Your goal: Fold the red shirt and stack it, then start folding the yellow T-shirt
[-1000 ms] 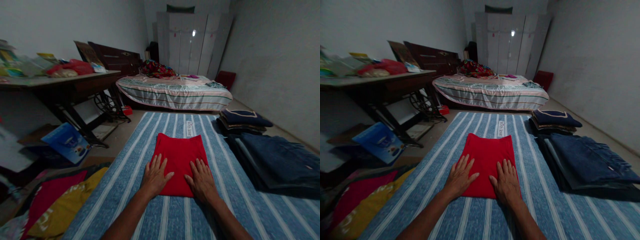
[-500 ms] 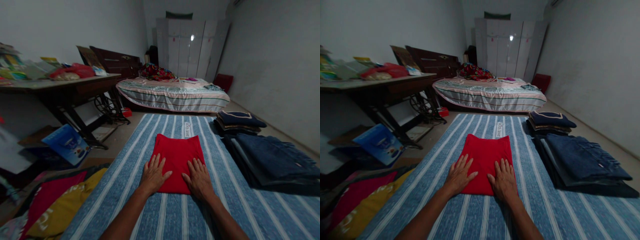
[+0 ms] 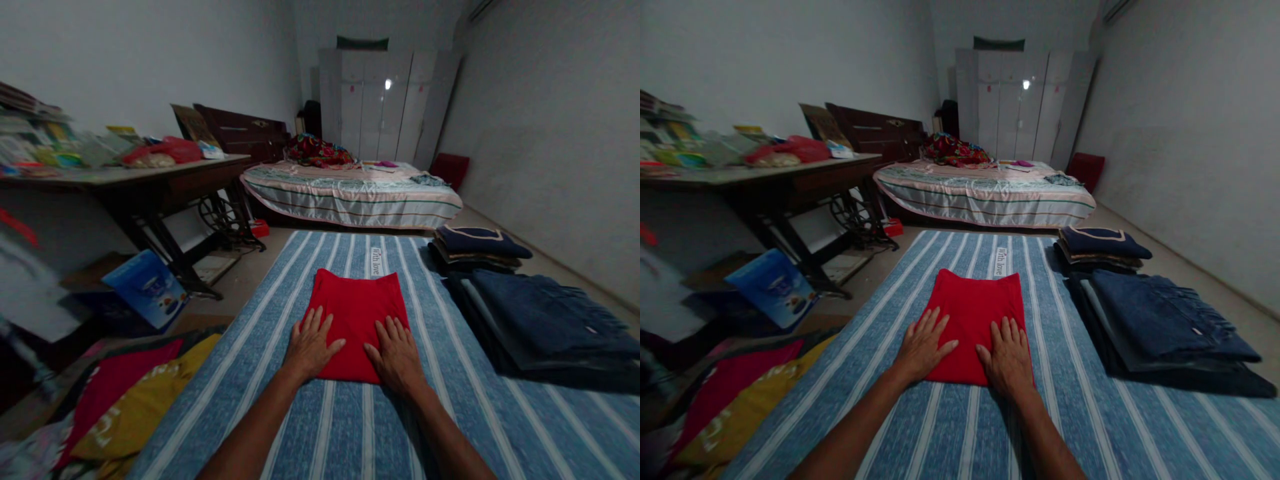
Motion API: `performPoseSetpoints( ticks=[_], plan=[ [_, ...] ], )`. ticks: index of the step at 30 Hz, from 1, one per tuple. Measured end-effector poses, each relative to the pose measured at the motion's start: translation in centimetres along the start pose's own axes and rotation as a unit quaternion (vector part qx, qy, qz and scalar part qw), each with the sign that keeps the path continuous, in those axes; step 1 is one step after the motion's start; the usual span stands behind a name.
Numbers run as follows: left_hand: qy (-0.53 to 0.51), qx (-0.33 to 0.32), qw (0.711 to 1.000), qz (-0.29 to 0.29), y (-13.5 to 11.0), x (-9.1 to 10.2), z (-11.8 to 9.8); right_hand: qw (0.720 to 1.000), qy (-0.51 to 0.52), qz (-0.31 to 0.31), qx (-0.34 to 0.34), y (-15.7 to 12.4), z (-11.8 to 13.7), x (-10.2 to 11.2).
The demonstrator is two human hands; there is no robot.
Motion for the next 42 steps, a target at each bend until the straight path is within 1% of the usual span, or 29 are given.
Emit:
performPoseSetpoints(
  ticks=[5, 7, 9, 11, 12, 13, 15, 18, 20, 23, 26, 29, 34, 39, 42],
  plan=[
    [-0.038, 0.005, 0.999, 0.014, 0.4, 0.0, 0.8, 1.000, 0.017, -0.010, 0.004, 0.1, -0.1, 0.4],
    [-0.068, 0.006, 0.998, -0.018, 1.3, 0.9, 1.6, 0.999, 0.038, -0.020, 0.008, 0.5, -0.4, 1.0],
    [-0.095, 0.001, 0.993, -0.069, 2.5, 2.5, 2.5, 0.997, 0.065, -0.033, 0.012, 1.5, -0.9, 1.9],
    [-0.114, -0.015, 0.988, -0.101, 4.1, 3.9, 3.0, 0.996, 0.074, -0.041, 0.011, 3.0, -1.6, 2.8],
    [-0.117, -0.021, 0.987, -0.107, 5.0, 4.4, 3.1, 0.997, 0.068, -0.042, 0.008, 4.0, -2.0, 3.2],
    [-0.116, -0.024, 0.987, -0.105, 6.0, 4.8, 3.1, 0.998, 0.056, -0.038, 0.003, 5.0, -2.4, 3.4],
    [-0.097, -0.021, 0.992, -0.084, 8.0, 5.2, 3.0, 0.999, 0.032, -0.024, -0.011, 7.2, -3.1, 3.5],
    [-0.054, -0.012, 0.998, -0.033, 10.6, 5.0, 2.5, 1.000, 0.017, 0.002, -0.019, 10.1, -3.7, 3.1],
    [-0.040, -0.006, 0.999, -0.013, 11.7, 4.7, 2.4, 1.000, 0.017, 0.016, -0.011, 11.6, -3.6, 2.7],
    [-0.052, 0.016, 0.998, -0.017, 13.0, 4.6, 2.9, 0.999, 0.018, 0.041, 0.003, 13.3, -3.0, 1.9],
    [-0.122, 0.056, 0.991, -0.023, 13.8, 3.9, 4.4, 0.998, 0.023, 0.066, 0.009, 14.6, -2.4, 1.5],
    [-0.234, 0.090, 0.968, -0.022, 14.5, 2.8, 5.8, 0.995, 0.030, 0.097, 0.002, 15.9, -2.0, 1.4],
    [-0.422, 0.130, 0.897, -0.007, 14.9, 0.9, 7.0, 0.989, 0.037, 0.142, -0.001, 18.1, -1.7, 0.6],
    [-0.513, 0.156, 0.843, 0.042, 14.5, 0.1, 6.4, 0.982, 0.037, 0.186, 0.006, 19.8, -1.5, -1.0],
    [-0.549, 0.162, 0.816, 0.073, 14.3, -0.1, 5.6, 0.980, 0.028, 0.195, 0.005, 20.1, -1.4, -1.1]
  ],
)
Point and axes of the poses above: each hand's wrist, its own y-axis towards the middle knuckle, its own x-axis out of the back of the hand, z = x × y, the point moved 10 cm from there along y, towards the middle knuckle, and after that the axes turned 2 degrees about -y, right-handed, at the moved point
